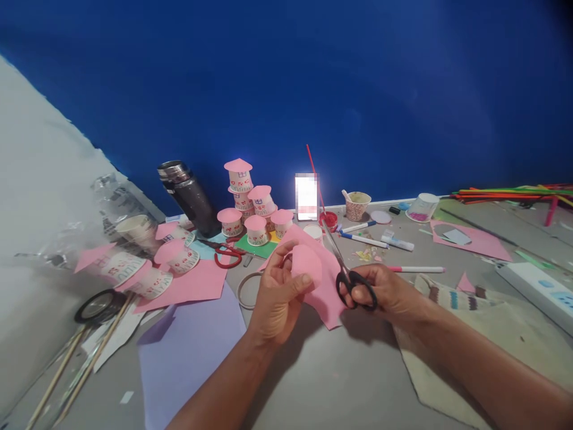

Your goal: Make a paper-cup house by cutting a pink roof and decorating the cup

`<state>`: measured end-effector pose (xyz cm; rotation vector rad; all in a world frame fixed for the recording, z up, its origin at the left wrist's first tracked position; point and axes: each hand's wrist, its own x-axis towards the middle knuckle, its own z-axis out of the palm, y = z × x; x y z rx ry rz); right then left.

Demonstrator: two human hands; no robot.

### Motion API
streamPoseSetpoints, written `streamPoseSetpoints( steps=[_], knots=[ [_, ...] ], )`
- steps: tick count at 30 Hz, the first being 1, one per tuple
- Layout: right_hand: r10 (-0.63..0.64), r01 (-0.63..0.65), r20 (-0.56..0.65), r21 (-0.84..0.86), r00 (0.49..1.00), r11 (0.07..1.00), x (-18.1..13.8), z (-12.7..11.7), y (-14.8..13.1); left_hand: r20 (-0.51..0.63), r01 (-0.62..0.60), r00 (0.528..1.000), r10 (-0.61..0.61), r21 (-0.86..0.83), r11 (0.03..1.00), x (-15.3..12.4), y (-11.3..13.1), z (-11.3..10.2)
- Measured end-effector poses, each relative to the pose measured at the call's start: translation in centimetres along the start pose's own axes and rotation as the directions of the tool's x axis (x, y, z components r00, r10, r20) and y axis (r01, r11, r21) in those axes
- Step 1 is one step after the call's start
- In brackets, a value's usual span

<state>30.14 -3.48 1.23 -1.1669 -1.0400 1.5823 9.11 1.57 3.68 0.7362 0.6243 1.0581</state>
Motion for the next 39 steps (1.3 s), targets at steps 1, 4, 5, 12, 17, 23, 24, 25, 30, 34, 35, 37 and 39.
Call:
streamPoseSetpoints(
  steps=[1, 4, 5, 12, 17, 23, 24, 25, 30, 34, 35, 37, 39],
  knots=[
    [-0.002, 0.003, -0.017, 0.034, 1.000, 0.999, 0.0, 0.5, 0.2, 0.000, 0.007, 1.000, -0.007, 0.015, 1.000, -0.1, -0.1, 0.0],
    [-0.075, 0.094, -0.109, 0.175, 0.991, 0.980, 0.1, 1.2, 0.4, 0.035, 0.033, 0.999, -0.035, 0.056, 0.998, -0.2, -0.6, 0.0],
    [-0.099, 0.126, -0.133, 0.214, 0.986, 0.969, 0.2, 1.3, 0.3, 0.052, 0.034, 0.998, -0.038, 0.073, 0.997, -0.2, -0.8, 0.0],
    [-0.091, 0.136, -0.158, 0.297, 0.983, 0.945, 0.7, 1.7, 0.7, 0.066, -0.091, 0.995, 0.076, 0.275, 0.957, -0.3, -3.0, -0.2],
    [-0.067, 0.108, -0.169, 0.250, 0.983, 0.962, 0.7, 1.4, 0.8, 0.122, 0.062, 0.989, -0.087, 0.190, 0.980, -0.2, -2.1, -0.5],
    [-0.075, 0.107, -0.148, 0.221, 0.986, 0.969, 0.3, 1.7, 0.6, 0.127, 0.309, 0.937, -0.325, 0.129, 0.942, 0.3, -1.3, -1.0],
    [-0.076, 0.106, -0.141, 0.219, 0.987, 0.970, 0.3, 1.8, 0.6, 0.131, 0.331, 0.928, -0.349, 0.141, 0.933, 0.4, -1.5, -1.0],
    [-0.076, 0.104, -0.134, 0.218, 0.988, 0.970, 0.3, 1.9, 0.7, 0.136, 0.342, 0.922, -0.362, 0.149, 0.928, 0.4, -1.6, -1.0],
    [-0.075, 0.093, -0.106, 0.173, 0.992, 0.981, -0.1, 1.7, 0.1, 0.100, 0.314, 0.941, -0.325, 0.110, 0.943, 0.5, -0.9, -0.8],
    [-0.094, 0.096, 0.058, -0.042, 0.994, 0.994, -0.8, 1.4, -0.8, 0.021, 0.225, 0.973, -0.228, 0.115, 0.968, 0.6, 0.8, -0.9],
    [-0.068, 0.077, 0.091, -0.092, 0.993, 0.993, -1.0, 1.4, -0.8, 0.007, 0.190, 0.981, -0.192, 0.121, 0.974, 0.6, 1.2, -0.9],
    [-0.002, 0.023, 0.142, -0.152, 0.990, 0.988, -1.1, 1.5, -0.6, -0.025, 0.107, 0.994, -0.104, 0.122, 0.987, 0.5, 2.0, -0.9],
    [0.043, -0.014, 0.186, -0.156, 0.982, 0.988, -1.2, 1.7, -0.3, -0.059, 0.035, 0.998, -0.028, 0.117, 0.993, 0.4, 2.6, -0.7]
  ],
)
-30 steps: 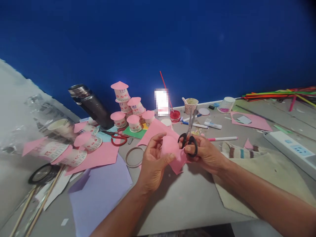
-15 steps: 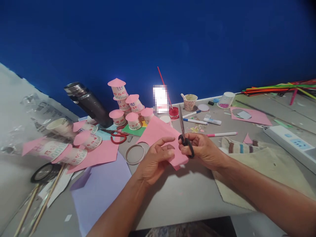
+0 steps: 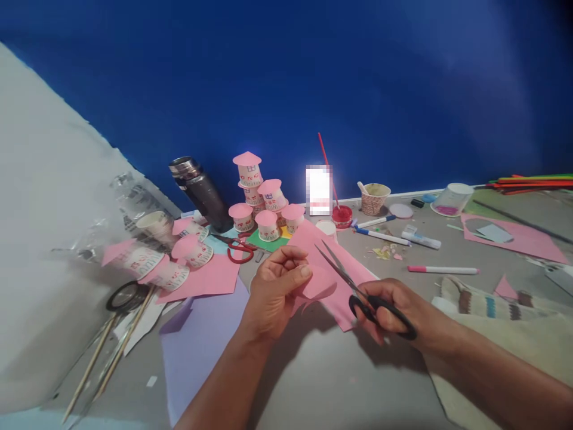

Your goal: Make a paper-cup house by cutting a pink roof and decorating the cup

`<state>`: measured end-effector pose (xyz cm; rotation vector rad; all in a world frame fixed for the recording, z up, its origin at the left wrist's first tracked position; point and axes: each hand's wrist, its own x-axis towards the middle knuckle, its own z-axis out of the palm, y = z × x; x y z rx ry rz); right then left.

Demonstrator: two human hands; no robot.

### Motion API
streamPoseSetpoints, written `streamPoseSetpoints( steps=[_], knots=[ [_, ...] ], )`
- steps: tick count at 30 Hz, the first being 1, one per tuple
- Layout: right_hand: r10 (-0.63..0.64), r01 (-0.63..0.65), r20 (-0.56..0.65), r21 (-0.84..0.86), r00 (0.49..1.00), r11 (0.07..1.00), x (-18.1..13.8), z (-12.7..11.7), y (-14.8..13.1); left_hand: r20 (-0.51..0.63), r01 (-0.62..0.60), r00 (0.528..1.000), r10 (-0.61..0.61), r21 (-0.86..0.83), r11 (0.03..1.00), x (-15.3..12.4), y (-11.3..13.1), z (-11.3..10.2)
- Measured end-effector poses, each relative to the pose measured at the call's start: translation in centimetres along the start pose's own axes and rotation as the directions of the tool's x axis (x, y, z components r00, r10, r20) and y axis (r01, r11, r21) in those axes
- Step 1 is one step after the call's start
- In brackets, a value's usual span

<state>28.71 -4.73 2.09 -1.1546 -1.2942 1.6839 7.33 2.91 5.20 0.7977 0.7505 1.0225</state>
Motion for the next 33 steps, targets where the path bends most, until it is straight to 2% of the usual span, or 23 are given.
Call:
streamPoseSetpoints(
  steps=[2, 6, 14, 33],
  knots=[
    [0.038, -0.038, 0.037, 0.013, 0.999, 0.999, 0.1, 0.2, 0.3, -0.027, -0.030, 0.999, 0.030, -0.010, 0.999, -0.1, 0.4, 0.0],
    [0.115, -0.117, 0.057, 0.045, 0.992, 0.992, 0.2, 0.2, 0.6, -0.015, 0.002, 1.000, -0.002, -0.023, 1.000, -0.5, 0.6, -0.1],
    [0.145, -0.152, 0.078, 0.087, 0.986, 0.985, 0.3, 0.1, 0.7, 0.026, 0.006, 1.000, -0.006, -0.012, 1.000, -0.4, 0.4, -0.3],
    [0.117, -0.119, 0.071, 0.025, 0.991, 0.993, 0.2, -0.1, 1.7, 0.093, -0.016, 0.996, 0.012, 0.048, 0.999, -0.5, 0.9, -0.6]
  ],
)
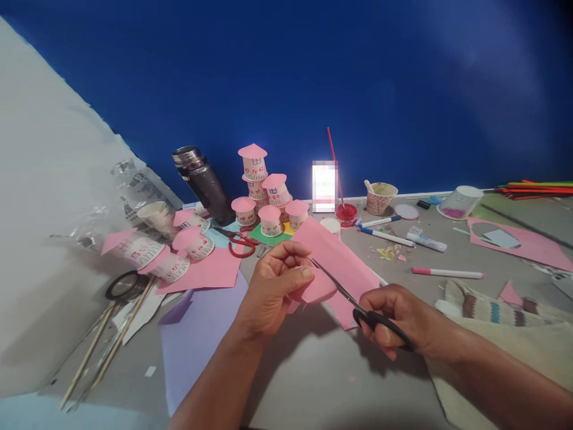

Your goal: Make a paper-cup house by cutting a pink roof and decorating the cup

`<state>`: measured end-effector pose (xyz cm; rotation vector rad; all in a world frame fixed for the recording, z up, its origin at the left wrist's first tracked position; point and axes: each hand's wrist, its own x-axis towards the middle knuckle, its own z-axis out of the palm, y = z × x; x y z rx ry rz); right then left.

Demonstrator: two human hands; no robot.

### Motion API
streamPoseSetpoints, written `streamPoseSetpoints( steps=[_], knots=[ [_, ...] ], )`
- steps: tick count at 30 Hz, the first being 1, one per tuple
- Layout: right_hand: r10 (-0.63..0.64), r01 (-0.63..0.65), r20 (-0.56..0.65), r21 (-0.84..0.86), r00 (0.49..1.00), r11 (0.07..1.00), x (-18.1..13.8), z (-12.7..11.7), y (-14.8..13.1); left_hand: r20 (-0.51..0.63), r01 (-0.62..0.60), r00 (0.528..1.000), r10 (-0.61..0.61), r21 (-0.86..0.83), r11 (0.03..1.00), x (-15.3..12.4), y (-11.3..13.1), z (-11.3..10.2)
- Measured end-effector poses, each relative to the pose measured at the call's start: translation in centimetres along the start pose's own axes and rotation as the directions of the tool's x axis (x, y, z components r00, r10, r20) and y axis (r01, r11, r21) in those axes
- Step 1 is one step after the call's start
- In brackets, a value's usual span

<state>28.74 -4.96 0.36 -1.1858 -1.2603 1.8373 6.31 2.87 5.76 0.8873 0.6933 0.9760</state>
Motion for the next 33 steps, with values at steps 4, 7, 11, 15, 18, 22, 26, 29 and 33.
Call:
streamPoseSetpoints(
  steps=[4, 7, 11, 15, 18, 22, 26, 29, 33],
  knots=[
    [0.019, -0.018, 0.012, -0.028, 1.000, 0.999, 0.0, -0.2, 0.3, 0.018, 0.027, 0.999, -0.028, 0.014, 1.000, 0.0, 0.1, -0.3],
    [0.029, -0.029, 0.014, -0.034, 0.999, 0.999, -0.1, -0.2, 0.1, 0.022, 0.042, 0.999, -0.043, 0.038, 0.998, 0.0, 0.2, -0.4],
    [0.027, -0.025, 0.059, -0.021, 0.998, 0.999, -0.4, -0.1, -0.5, 0.012, 0.054, 0.998, -0.055, 0.061, 0.997, 0.0, 0.3, -0.3],
    [0.032, -0.030, 0.085, -0.017, 0.996, 0.999, -0.4, -0.1, -0.7, -0.011, 0.072, 0.997, -0.072, 0.097, 0.993, -0.1, 0.3, -0.4],
    [0.032, -0.031, 0.083, -0.014, 0.996, 0.999, -0.4, -0.3, -0.6, -0.003, 0.075, 0.997, -0.075, 0.116, 0.990, 0.0, 0.2, -0.5],
    [0.050, -0.048, 0.075, -0.030, 0.996, 0.998, -0.4, -0.3, -0.5, 0.002, 0.071, 0.997, -0.072, 0.116, 0.991, -0.1, 0.2, -0.6],
    [0.058, -0.055, 0.054, -0.058, 0.997, 0.997, -0.5, -0.3, -0.6, 0.002, 0.070, 0.997, -0.071, 0.119, 0.990, -0.1, 0.2, -0.7],
    [0.055, -0.050, 0.064, -0.078, 0.996, 0.996, -0.4, -0.3, -0.6, 0.010, 0.068, 0.998, -0.069, 0.116, 0.991, 0.0, 0.2, -0.7],
    [0.044, -0.039, 0.058, -0.080, 0.997, 0.996, -0.3, -0.3, -0.4, 0.026, 0.061, 0.998, -0.065, 0.109, 0.992, 0.0, 0.2, -0.6]
  ],
)
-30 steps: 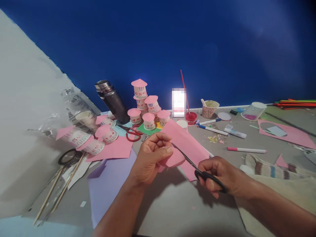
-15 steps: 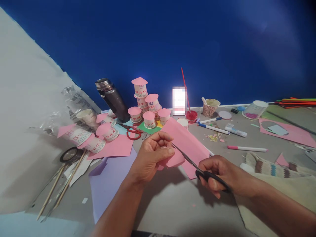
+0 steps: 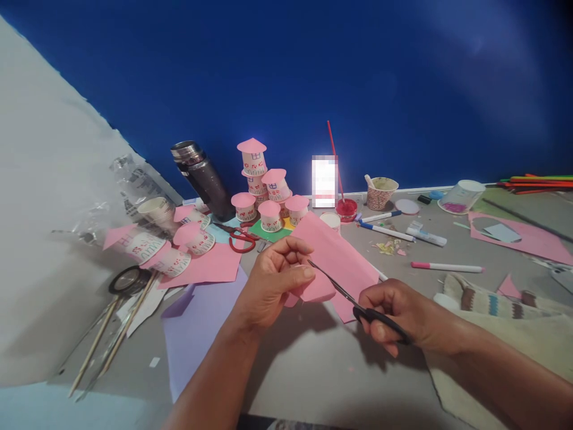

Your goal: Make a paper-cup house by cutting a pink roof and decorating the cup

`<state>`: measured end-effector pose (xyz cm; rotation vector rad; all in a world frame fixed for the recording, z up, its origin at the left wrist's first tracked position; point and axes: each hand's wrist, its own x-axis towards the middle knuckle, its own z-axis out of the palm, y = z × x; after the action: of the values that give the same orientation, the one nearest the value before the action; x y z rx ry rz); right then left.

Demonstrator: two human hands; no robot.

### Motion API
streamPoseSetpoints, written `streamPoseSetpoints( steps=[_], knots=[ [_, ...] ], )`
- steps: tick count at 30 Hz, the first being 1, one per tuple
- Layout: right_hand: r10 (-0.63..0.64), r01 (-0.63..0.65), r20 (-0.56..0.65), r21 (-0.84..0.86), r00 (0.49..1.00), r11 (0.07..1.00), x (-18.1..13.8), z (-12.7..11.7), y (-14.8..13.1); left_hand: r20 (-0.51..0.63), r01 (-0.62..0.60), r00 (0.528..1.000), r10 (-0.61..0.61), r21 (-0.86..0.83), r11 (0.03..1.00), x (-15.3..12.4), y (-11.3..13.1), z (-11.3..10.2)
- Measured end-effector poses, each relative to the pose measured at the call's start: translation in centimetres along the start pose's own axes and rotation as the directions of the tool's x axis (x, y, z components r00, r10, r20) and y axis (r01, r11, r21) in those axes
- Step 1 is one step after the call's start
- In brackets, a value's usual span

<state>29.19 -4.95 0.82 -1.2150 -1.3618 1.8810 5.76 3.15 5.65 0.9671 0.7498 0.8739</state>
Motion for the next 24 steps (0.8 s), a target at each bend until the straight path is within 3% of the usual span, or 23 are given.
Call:
streamPoseSetpoints(
  steps=[4, 8, 13, 18, 24],
  knots=[
    [-0.086, 0.090, -0.139, 0.021, 0.987, 0.996, 0.1, -0.2, 0.0, 0.008, 0.000, 1.000, 0.000, 0.007, 1.000, -0.1, 0.0, 0.2],
    [-0.219, 0.250, -0.276, 0.084, 0.936, 0.965, 0.2, -0.1, -0.5, -0.010, 0.029, 1.000, -0.029, 0.003, 1.000, 0.1, -0.6, 0.4],
    [-0.245, 0.322, -0.371, 0.159, 0.896, 0.933, 0.6, 0.6, -1.0, -0.005, 0.120, 0.993, -0.120, -0.042, 0.992, 0.5, -1.9, 1.5],
    [-0.231, 0.309, -0.378, 0.159, 0.896, 0.938, 0.6, 0.9, -0.9, 0.043, 0.216, 0.975, -0.216, 0.013, 0.976, 0.2, -2.6, 2.7],
    [-0.278, 0.347, -0.426, 0.091, 0.861, 0.934, 0.2, 0.6, -1.1, 0.027, 0.207, 0.978, -0.205, -0.078, 0.975, -0.8, -3.1, 2.6]
  ],
)
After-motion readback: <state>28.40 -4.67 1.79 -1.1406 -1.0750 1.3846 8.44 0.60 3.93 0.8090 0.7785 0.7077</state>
